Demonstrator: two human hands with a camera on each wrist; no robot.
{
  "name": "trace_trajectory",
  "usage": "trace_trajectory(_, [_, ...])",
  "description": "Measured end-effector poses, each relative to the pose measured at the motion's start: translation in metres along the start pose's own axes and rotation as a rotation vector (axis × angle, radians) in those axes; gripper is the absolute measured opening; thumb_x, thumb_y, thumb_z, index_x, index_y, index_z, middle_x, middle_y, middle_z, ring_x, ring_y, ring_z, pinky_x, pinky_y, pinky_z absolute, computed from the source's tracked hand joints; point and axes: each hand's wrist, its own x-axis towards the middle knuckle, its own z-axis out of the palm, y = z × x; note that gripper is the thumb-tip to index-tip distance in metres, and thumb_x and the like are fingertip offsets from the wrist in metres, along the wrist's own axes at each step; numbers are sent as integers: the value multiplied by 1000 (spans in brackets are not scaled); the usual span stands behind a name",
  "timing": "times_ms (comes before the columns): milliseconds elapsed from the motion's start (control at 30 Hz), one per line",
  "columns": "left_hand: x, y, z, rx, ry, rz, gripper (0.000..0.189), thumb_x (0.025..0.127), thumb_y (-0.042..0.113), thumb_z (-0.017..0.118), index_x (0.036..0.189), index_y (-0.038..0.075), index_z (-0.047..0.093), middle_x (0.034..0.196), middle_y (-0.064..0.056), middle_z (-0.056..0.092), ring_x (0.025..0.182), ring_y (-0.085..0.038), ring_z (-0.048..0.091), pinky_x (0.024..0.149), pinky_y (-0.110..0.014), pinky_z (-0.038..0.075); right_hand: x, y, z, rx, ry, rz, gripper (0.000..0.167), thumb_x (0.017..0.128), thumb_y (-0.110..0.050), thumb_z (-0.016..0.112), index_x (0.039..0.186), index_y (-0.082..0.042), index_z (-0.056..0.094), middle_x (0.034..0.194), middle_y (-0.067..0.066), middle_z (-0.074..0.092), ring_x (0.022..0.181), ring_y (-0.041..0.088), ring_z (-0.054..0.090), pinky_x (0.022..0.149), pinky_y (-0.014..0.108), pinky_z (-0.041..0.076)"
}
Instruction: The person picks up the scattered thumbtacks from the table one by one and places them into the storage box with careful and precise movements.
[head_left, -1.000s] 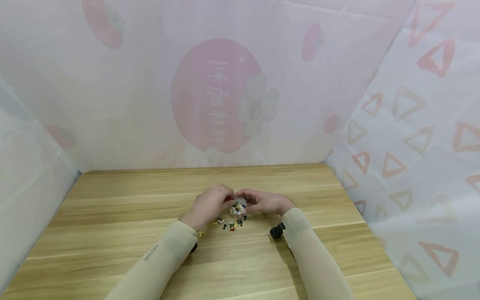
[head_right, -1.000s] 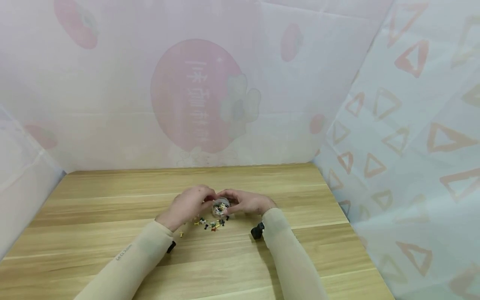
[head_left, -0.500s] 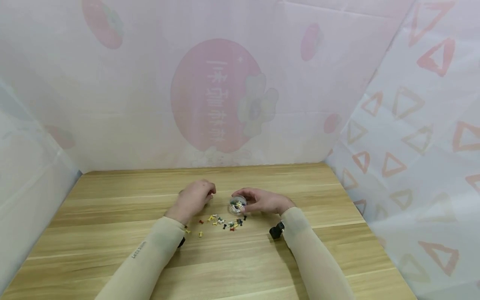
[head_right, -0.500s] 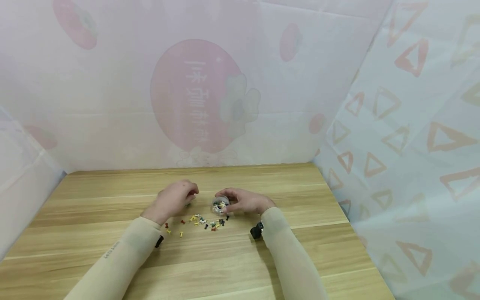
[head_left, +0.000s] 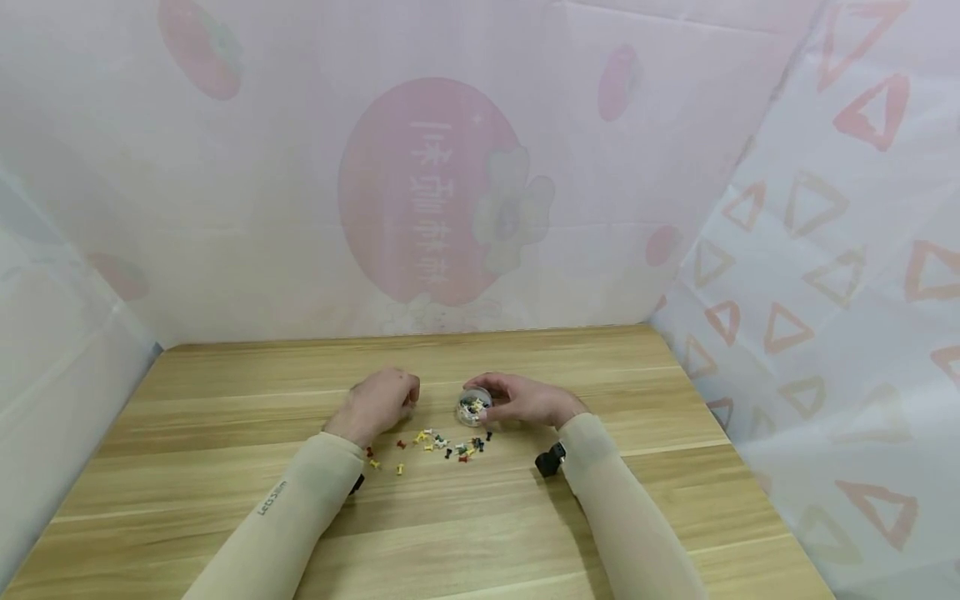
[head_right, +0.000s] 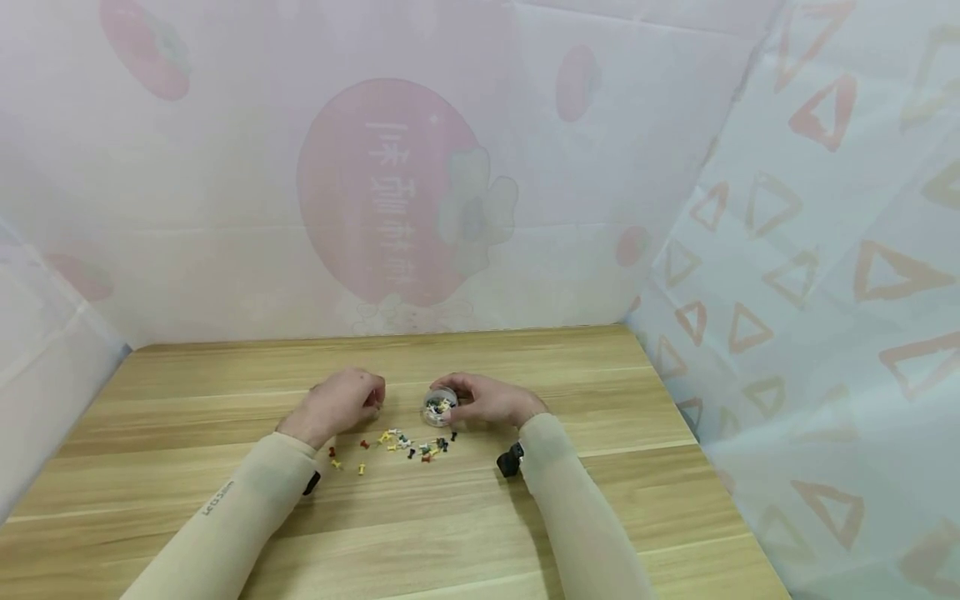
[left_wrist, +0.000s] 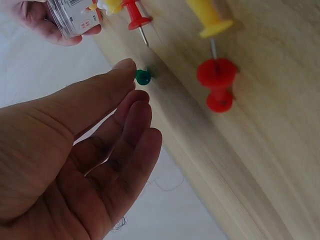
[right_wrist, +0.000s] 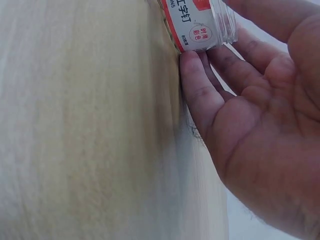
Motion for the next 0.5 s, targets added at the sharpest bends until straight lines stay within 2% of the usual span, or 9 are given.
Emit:
trace_trajectory(267, [-2,-2,2,4,-24,-2,20,104,3,88,91,11,74,92,-4,74,84,-18,62,80,-38,59,1,-3,2,38,7,27,61,116,-15,77,172,-15,53,173,12,60,159,29,57,139,54,43])
trace_trajectory(500, [-5,-2,2,10,-33,-12,19,105,0,86,92,10,76,94,-5,78,84,-18,63,79,-37,59,0,-4,3,39,10,47,61,116,-17,77,171,-17,53,173,11,60,159,27,56,137,51,43])
